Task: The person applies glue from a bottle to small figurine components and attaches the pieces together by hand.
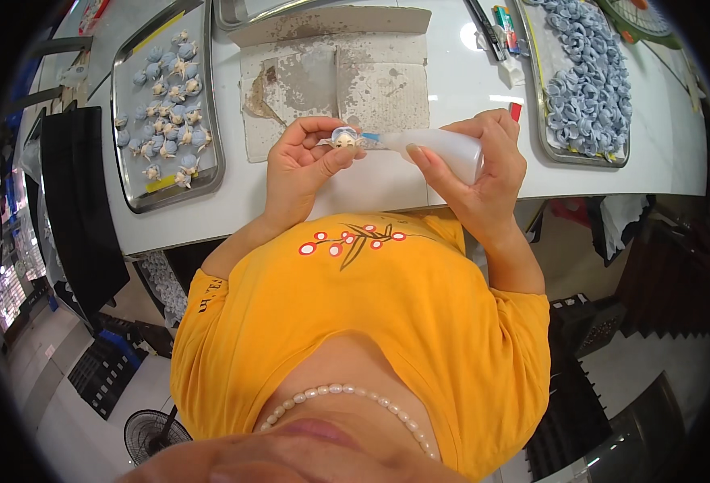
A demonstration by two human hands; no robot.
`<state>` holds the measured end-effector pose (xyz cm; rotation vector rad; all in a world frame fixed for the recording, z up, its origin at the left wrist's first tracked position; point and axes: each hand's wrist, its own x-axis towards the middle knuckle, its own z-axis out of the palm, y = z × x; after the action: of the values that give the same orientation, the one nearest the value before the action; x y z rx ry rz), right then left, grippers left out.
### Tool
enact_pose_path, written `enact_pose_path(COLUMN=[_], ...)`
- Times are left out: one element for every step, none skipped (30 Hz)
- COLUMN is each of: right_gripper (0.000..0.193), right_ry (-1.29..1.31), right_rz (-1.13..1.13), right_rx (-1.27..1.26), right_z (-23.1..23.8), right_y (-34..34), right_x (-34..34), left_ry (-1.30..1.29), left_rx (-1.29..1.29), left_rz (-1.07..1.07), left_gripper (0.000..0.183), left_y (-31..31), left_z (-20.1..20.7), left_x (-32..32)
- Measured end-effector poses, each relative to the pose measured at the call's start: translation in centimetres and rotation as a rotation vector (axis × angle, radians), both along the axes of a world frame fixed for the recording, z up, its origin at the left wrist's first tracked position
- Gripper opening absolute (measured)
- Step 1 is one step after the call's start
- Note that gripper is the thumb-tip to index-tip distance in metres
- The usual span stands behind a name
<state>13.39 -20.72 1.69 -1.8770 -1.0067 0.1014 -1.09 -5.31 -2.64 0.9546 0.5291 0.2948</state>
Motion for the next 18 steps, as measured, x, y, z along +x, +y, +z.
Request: enact_pose_path(right_gripper=[0.027,0.027,0.027,0.027,0.027,0.026,0.026,0.027,0.027,0.027,0.027,0.027,0.027,0.025,0.024,0.022,0.022,0.022], right_ry=[0.001,-0.006,-0.013,-0.011,-0.014,-0.017,-0.017,0.001,0.019,0.018,0.019,0.019,0.015,0.139,0.259,0.377,0.365,0.441], right_rz=[-0.003,0.006,0.016,0.012,0.014,0.016,0.016,0.016,0.017,0.021,-0.011,-0.042,-0.042,-0.112,-0.183,-0.170,-0.185,-0.171], right_rx=[0.001,-0.006,-0.014,-0.014,-0.026,-0.038,-0.037,-0.028,-0.019,-0.017,-0.003,0.011,0.012,0.045,0.082,0.045,0.050,0.045], right_z=[0.0,0.0,0.0,-0.1,-0.1,-0.1,-0.1,-0.1,-0.1,-0.2,-0.5,-0.8,-1.2,-1.6,-2.1,-2.7,-3.7,-4.9], right_y=[0.0,0.1,0.1,0.0,0.0,0.1,0.1,0.1,0.1,0.1,0.1,0.1,0.5,0.9,1.5,1.9,2.6,3.4], right_x=[0.0,0.1,0.1,0.1,0.1,0.2,0.1,0.1,0.1,0.2,0.4,0.6,0.7,0.8,1.1,1.4,1.8,2.0], left_ry=[-0.003,-0.007,-0.005,-0.007,-0.009,-0.008,-0.013,-0.019,-0.019,-0.003,0.011,0.008,0.009,0.008,0.000,-0.005,-0.010,-0.024], left_rx=[-0.005,-0.011,-0.010,-0.006,-0.001,0.000,0.021,0.042,0.043,0.022,-0.001,0.000,-0.032,-0.067,-0.067,-0.071,-0.074,-0.077], left_rz=[-0.005,-0.011,-0.015,-0.018,-0.018,-0.018,-0.016,-0.014,-0.012,-0.009,-0.011,-0.012,-0.001,-0.003,-0.018,-0.019,-0.020,-0.040], left_gripper=[0.034,0.034,0.034,0.034,0.034,0.034,0.034,0.033,0.033,0.033,0.032,0.032,0.032,0.032,0.032,0.032,0.032,0.032], left_y=[0.0,0.0,0.0,0.0,0.1,0.1,0.1,0.2,0.3,0.4,0.5,0.6,0.7,0.7,0.8,0.8,0.8,0.7], left_z=[0.0,0.0,0.0,0.0,0.1,-0.1,-0.4,-0.6,-0.6,-0.6,-0.7,-0.7,-0.8,-0.8,-0.9,-0.8,-0.7,-0.5], left_x=[0.0,0.0,0.1,0.1,0.1,0.0,-0.1,-0.2,-0.3,-0.3,-0.3,-0.4,-0.4,-0.3,-0.3,-0.5,-0.5,-0.6])
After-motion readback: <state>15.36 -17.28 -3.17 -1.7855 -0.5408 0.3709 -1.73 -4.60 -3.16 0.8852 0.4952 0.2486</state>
